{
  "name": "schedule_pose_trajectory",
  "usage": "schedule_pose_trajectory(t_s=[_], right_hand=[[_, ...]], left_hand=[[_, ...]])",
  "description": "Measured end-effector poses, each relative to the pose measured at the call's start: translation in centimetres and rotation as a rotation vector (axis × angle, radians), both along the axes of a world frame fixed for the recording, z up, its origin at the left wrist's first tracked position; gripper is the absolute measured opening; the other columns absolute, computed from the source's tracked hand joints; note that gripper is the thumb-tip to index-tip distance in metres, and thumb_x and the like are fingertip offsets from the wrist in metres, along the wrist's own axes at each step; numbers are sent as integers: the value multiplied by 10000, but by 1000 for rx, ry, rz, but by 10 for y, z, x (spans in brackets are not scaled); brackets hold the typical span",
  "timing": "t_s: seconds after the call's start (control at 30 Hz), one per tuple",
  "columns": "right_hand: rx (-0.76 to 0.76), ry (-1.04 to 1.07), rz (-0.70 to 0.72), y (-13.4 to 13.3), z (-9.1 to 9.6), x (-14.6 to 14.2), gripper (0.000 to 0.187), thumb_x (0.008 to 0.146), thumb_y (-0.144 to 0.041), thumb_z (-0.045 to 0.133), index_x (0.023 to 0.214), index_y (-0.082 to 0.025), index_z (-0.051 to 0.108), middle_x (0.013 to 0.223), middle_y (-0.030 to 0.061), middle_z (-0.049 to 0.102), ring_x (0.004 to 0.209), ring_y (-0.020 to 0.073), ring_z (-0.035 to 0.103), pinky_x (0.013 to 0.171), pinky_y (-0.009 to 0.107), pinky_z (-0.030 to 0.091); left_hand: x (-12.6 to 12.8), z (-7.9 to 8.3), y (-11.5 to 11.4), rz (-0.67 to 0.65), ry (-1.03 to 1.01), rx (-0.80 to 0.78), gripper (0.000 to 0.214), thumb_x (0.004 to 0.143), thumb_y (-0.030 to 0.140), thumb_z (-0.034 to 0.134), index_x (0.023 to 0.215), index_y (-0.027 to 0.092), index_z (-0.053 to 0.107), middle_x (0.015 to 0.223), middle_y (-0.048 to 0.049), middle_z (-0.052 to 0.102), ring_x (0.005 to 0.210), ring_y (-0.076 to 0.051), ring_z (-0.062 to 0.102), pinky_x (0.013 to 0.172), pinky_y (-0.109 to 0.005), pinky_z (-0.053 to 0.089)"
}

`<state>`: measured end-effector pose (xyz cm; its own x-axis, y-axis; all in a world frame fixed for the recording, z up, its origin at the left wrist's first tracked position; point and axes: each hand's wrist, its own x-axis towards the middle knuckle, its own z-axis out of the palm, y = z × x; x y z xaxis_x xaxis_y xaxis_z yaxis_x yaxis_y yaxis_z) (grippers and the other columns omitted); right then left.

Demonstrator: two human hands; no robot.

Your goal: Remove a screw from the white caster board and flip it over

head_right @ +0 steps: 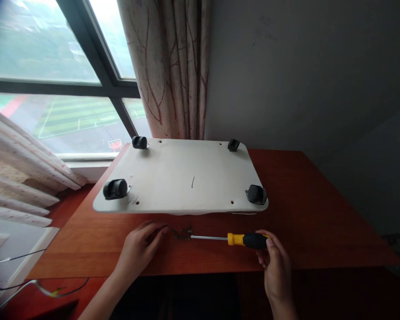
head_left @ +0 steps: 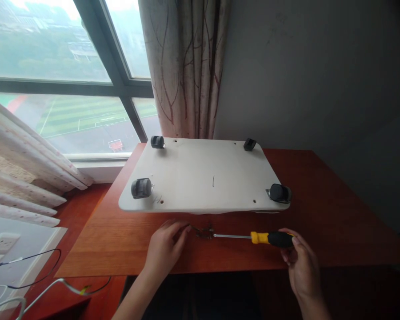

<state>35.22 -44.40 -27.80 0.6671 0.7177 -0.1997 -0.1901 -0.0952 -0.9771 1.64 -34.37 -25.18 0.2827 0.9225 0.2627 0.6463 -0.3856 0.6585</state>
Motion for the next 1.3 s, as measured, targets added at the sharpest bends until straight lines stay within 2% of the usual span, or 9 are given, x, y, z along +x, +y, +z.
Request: schedule_pose_trajectory(t_s=[0.2,0.57,0.83,1.03,1.3], right_hand=[[-25,-9,-5,0,-3,4,371,854,-504,654,1018,-174,700,721,10,590,564,112,431,445,213,338],[-64,-48,15,1,-3,5,397,860,-536,650,1031,-182,701,720,11,599,575,116,439,456,220,343],[-82,-63,46,2,-1,4,425,861,-555,645,1050,-178,694,709,9,594,575,119,435,463,218,343],[-101,-75,52,3,-1,4,457,853,-578,652,1069,-177,695,758,23,614,576,124,455,458,226,344],[-110,-73,61,2,-2,4,457,846,-592,655,1058,-189,695,742,13,623,562,117,451,456,225,344]], left_hand=[[8,-5,-1,-21,42,22,166,967,262,587,940,216,744,921,-51,749,872,-232,696,757,-345,540],[15,-3,-7,-44,235,110,194,981,269,552,966,232,742,977,-70,700,921,-261,646,756,-381,556],[16,-5,-8,-80,260,134,204,989,280,536,1071,209,709,1072,-100,678,979,-272,629,816,-414,561],[17,-1,-4,-262,234,105,367,935,221,624,1301,244,609,1304,-105,632,1153,-294,595,973,-481,520],[33,1,6,-380,215,61,426,877,143,683,1285,245,613,1362,-81,626,1242,-305,564,1012,-486,493]])
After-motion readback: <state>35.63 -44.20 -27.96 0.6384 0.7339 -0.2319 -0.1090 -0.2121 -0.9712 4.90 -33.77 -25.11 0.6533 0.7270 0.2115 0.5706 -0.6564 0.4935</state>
